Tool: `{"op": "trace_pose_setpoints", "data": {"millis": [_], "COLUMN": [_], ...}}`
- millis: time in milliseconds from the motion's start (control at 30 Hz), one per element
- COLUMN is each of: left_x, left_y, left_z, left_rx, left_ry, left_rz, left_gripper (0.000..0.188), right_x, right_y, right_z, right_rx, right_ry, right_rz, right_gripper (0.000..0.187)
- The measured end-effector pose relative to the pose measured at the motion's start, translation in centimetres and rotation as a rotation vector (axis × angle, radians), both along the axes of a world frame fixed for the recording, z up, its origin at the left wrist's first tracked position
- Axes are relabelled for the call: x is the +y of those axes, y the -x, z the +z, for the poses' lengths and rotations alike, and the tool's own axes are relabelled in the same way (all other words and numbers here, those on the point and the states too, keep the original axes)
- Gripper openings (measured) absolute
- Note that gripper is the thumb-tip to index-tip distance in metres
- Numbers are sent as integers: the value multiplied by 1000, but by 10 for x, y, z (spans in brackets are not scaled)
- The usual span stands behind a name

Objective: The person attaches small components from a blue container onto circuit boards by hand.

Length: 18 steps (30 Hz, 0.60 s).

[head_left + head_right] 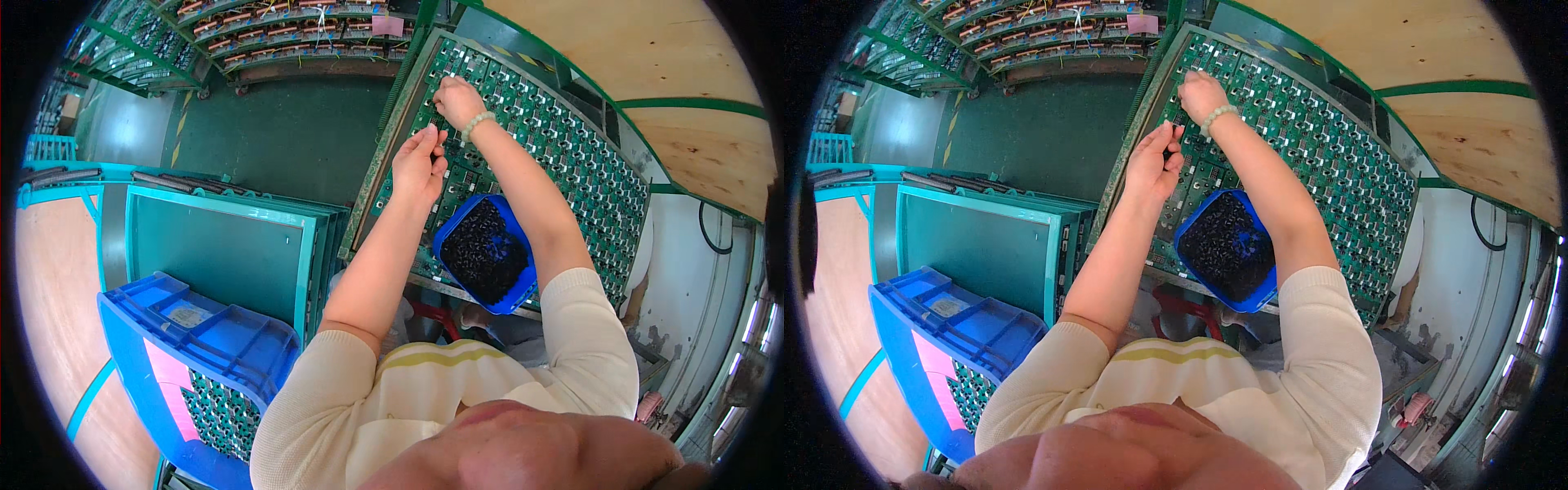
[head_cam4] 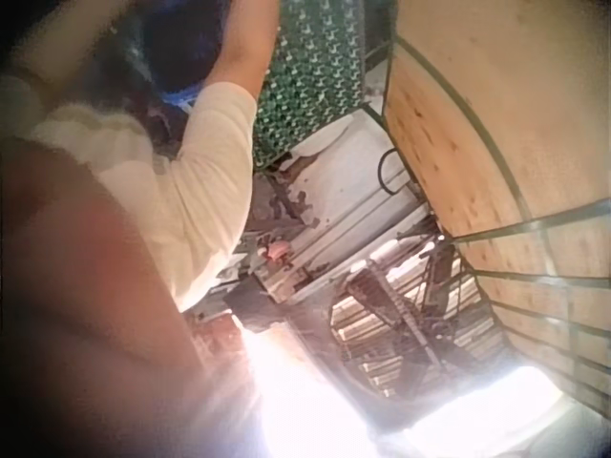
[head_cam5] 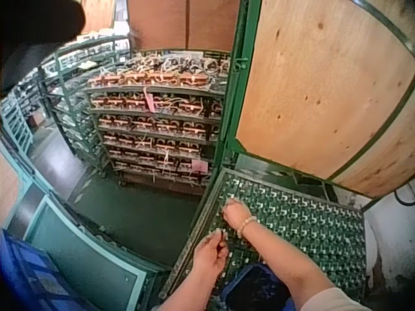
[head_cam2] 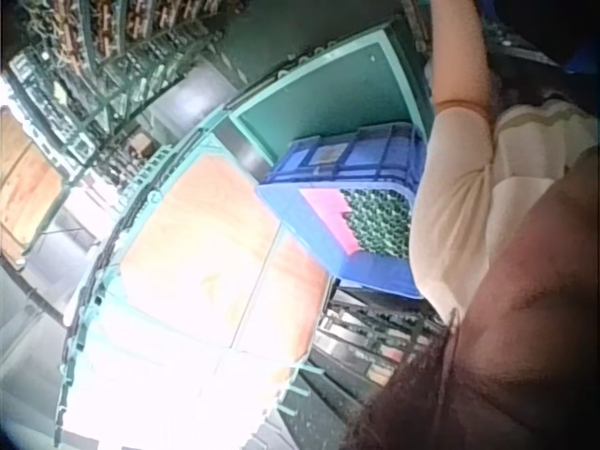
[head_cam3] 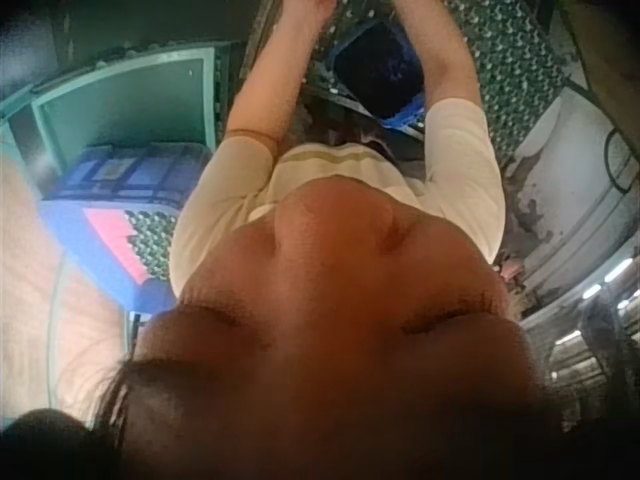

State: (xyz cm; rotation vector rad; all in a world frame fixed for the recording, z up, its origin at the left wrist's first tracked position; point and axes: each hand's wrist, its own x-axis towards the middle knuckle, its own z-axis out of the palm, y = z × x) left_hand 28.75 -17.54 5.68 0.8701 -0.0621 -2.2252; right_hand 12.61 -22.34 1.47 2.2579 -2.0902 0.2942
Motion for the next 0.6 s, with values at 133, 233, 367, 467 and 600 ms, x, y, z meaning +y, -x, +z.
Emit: {"op": "trace_pose_setpoints", "data": {"millis": [133,233,367,467,600], "left_x": [1,2,0,1,2], "left_y": [3,3,-2,0,5], "left_z": [-1,-2,-2,-4,-5], "left_rx": [14,16,-8,54,-44], "left_ry": [6,-3,-12,15,-55], "left_rz": [-30,-21,4,-18,-61], "left_gripper": [12,11,13,18,23], "right_x": [-4,-1,26,54,65], "right_y": [11,16,-5,-17,-23], "right_z": [-1,6,62,72,74], "right_rx": [-36,-201,-868,-1231,-1042], "right_ry": [-85,-57,-204,-366,-230], "right_rz": [-2,26,-16,139,11], "right_gripper": [10,11,13,12,11]}}
